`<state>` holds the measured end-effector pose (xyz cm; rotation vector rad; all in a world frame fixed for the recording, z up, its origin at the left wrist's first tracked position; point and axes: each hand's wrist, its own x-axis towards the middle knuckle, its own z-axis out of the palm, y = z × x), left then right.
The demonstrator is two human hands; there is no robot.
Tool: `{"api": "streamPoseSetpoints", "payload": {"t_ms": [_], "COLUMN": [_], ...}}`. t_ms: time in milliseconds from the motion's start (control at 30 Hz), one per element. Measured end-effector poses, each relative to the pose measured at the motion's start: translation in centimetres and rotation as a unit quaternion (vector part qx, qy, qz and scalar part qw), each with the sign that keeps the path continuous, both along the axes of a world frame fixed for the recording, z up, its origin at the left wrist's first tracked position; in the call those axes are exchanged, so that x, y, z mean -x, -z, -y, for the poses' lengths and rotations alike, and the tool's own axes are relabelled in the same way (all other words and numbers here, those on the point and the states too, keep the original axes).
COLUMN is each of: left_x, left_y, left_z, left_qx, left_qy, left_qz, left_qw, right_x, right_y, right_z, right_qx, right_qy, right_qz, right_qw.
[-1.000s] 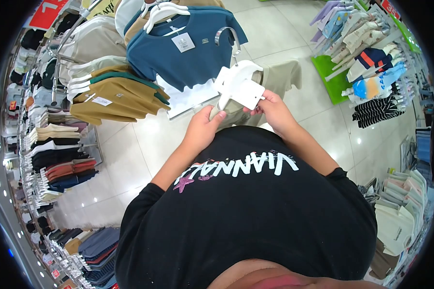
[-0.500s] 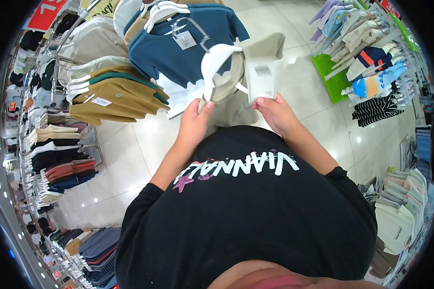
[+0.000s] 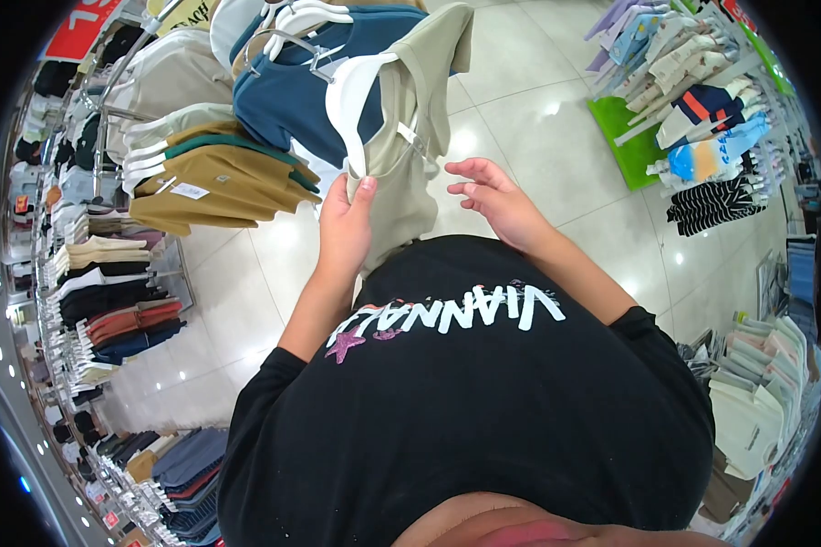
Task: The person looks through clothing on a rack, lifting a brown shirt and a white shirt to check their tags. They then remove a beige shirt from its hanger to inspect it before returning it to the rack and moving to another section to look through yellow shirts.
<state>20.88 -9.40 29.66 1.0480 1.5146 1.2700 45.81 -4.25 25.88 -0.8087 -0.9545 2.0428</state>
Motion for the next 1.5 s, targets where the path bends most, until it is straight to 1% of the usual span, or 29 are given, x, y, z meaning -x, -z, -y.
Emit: {"api": "streamPoseSetpoints", "payload": {"t_ms": [33,67,100,167,200,267,333,400,467,567,600,633,667,700,733,767,800,867,933,1000,1100,1233,1300,1333,1400,1433,1467,1500], "left_x": [0.1,0.2,0.2,0.3,0.3,0.3,0.3,0.1,0.3,1.5,2.2,3.1,4.2,5.2,6.2,7.2,8.3,10.8,12.9,15.2,18.4,22.2,23.9,24.6,25.9,26.5,27.2,27.8], "left_y": [-0.2,-0.5,-1.0,-1.9,-2.3,-3.0,-3.7,-4.3,-4.7,-4.9,-4.9,-4.7,-4.5,-4.3,-4.4,-4.6,-4.7,-4.5,-4.5,-4.9,-4.4,-4.0,-3.7,-3.6,-3.5,-3.5,-3.6,-3.7], "left_z": [0.1,0.2,0.3,0.6,0.8,1.2,1.6,1.8,1.9,1.5,1.3,1.0,0.7,0.4,0.0,-0.2,-0.4,-0.6,-0.8,-0.6,-0.1,0.4,0.5,0.5,0.6,0.5,0.4,0.3], "left_qx": [0.001,0.004,0.007,0.004,0.0,0.004,0.009,-0.012,-0.018,-0.03,-0.041,-0.041,-0.027,-0.015,-0.018,-0.015,-0.011,-0.019,-0.026,-0.013,0.001,0.011,0.017,0.014,-0.009,-0.012,0.011,0.034], "left_qy": [-0.001,0.005,0.011,0.017,0.026,0.033,0.038,0.043,0.043,0.058,0.067,0.071,0.075,0.078,0.079,0.071,0.064,0.058,0.049,0.054,0.06,0.078,0.089,0.087,0.108,0.108,0.133,0.159], "left_qz": [0.0,-0.029,-0.059,-0.075,-0.09,-0.081,-0.073,-0.021,-0.019,-0.027,-0.037,-0.035,-0.048,-0.061,-0.058,-0.083,-0.109,-0.114,-0.117,-0.136,-0.15,-0.178,-0.204,-0.201,-0.22,-0.218,-0.25,-0.281], "left_qw": [1.0,1.0,0.998,0.997,0.996,0.996,0.997,0.999,0.999,0.997,0.996,0.996,0.996,0.995,0.995,0.994,0.992,0.992,0.992,0.989,0.987,0.981,0.975,0.976,0.969,0.97,0.959,0.946], "right_x": [0.3,0.6,1.0,1.7,1.8,2.1,2.7,3.5,4.3,5.5,5.9,6.3,6.6,6.8,7.1,7.6,8.2,9.9,11.8,13.9,17.3,20.6,22.0,22.6,23.6,24.1,24.6,25.0], "right_y": [-0.2,-0.3,-0.2,0.0,-0.3,-1.6,-1.4,-1.1,-1.0,-1.7,-1.5,-1.2,-1.1,-1.2,-1.4,-1.6,-1.5,-1.2,-1.3,-1.2,-1.3,-1.6,-1.3,-0.7,0.3,-1.4,-2.1,-2.6], "right_z": [0.0,-0.1,-0.2,-0.4,-0.4,-0.4,-0.6,-0.8,-0.9,-0.9,-1.1,-1.5,-1.8,-1.8,-1.8,-1.8,-1.8,-1.8,-1.9,-1.7,-1.4,-1.3,-0.8,-0.6,-0.3,0.1,0.2,0.3], "right_qx": [-0.043,-0.086,-0.085,-0.152,-0.151,-0.23,-0.247,-0.266,-0.328,-0.332,-0.33,-0.238,-0.142,-0.144,-0.101,-0.056,-0.056,0.001,0.011,0.01,0.053,0.032,-0.078,-0.08,-0.158,-0.235,-0.237,-0.345], "right_qy": [-0.009,-0.018,-0.02,0.004,0.001,-0.014,-0.041,-0.066,-0.088,-0.062,-0.059,-0.088,-0.116,-0.115,-0.116,-0.117,-0.117,-0.059,-0.068,-0.118,-0.126,-0.132,-0.107,-0.108,-0.064,-0.046,-0.044,0.048], "right_qz": [0.044,0.088,0.087,0.171,0.171,0.271,0.276,0.279,0.28,0.279,0.281,0.201,0.117,0.12,0.09,0.06,0.062,0.003,-0.001,0.038,0.026,0.059,0.171,0.174,0.26,0.342,0.344,0.398], "right_qw": [0.998,0.992,0.992,0.973,0.974,0.934,0.928,0.92,0.898,0.899,0.899,0.946,0.976,0.976,0.984,0.99,0.99,0.998,0.998,0.992,0.99,0.989,0.976,0.975,0.951,0.909,0.907,0.849]}}
